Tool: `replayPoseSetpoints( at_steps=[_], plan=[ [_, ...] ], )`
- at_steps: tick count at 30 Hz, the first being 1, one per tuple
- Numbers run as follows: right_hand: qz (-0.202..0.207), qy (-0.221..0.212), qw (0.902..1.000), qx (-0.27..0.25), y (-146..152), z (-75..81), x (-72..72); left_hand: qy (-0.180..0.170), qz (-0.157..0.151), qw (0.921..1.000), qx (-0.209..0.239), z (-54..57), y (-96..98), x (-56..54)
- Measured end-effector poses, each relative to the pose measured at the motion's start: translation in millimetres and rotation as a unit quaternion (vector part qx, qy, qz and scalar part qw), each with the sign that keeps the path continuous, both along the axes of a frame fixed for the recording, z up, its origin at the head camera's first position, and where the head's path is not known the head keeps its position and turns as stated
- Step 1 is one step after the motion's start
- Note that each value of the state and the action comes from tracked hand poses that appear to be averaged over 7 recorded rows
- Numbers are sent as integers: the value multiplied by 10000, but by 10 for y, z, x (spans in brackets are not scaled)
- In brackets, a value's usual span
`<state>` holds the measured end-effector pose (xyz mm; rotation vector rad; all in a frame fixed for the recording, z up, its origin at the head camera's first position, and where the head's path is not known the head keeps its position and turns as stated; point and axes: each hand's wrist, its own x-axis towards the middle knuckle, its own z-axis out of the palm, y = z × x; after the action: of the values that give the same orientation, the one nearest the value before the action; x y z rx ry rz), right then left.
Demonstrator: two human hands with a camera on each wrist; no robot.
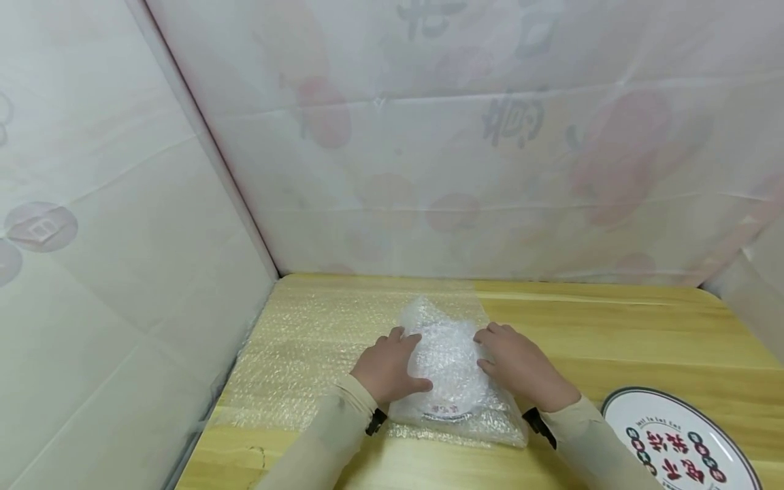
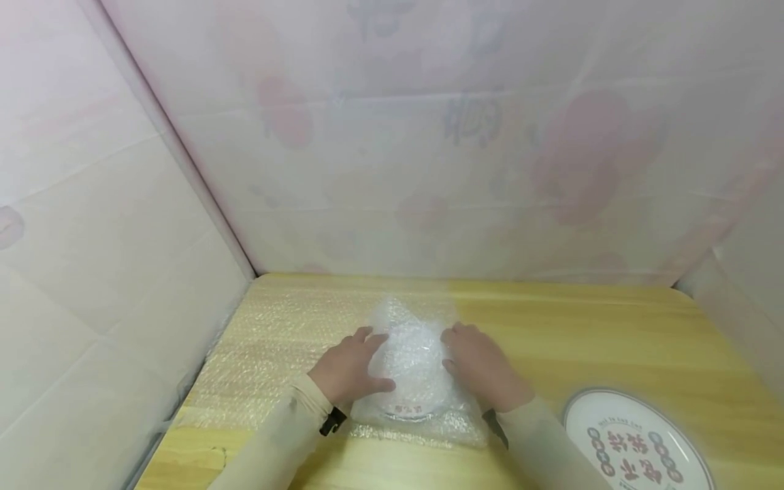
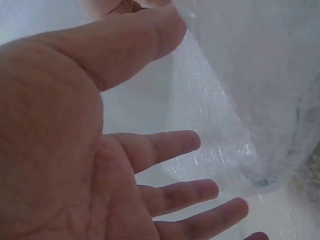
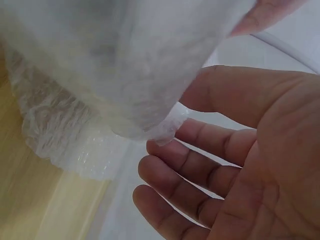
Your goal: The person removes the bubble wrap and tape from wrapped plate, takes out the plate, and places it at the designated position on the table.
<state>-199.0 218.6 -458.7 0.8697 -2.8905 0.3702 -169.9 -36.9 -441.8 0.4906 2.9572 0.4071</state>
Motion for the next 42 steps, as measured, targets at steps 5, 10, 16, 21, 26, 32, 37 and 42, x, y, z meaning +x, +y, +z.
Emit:
replayPoseSetpoints(
  at_steps=[5, 10, 16, 21, 26, 32, 37, 42],
  plan=[
    [-149, -257, 9993, -216, -5, 26, 11, 16, -2, 9998, -185, -41, 13, 16],
    [-202, -323, 9987, -345, 22, 3, 2, 28, -8, 9997, -230, -65, 31, 17],
    [-38, -341, 9981, -514, 55, -39, -21, 70, -26, 9991, -423, -106, 54, 25],
    [289, -542, 9959, -667, 54, -72, -46, 210, -49, 9986, -480, -136, 59, 34],
    [574, -887, 9894, -998, 47, -82, -52, 314, -76, 9981, -521, -150, 47, 27],
    [549, -776, 9913, -906, 45, -70, -34, 319, -109, 9978, -566, -158, 39, 9],
    [376, -884, 9922, -793, 53, -81, -38, 327, -144, 9974, -619, -151, 35, 11],
    [278, -1248, 9870, -977, 77, -86, -41, 323, -183, 9974, -618, -146, 23, 16]
  ],
)
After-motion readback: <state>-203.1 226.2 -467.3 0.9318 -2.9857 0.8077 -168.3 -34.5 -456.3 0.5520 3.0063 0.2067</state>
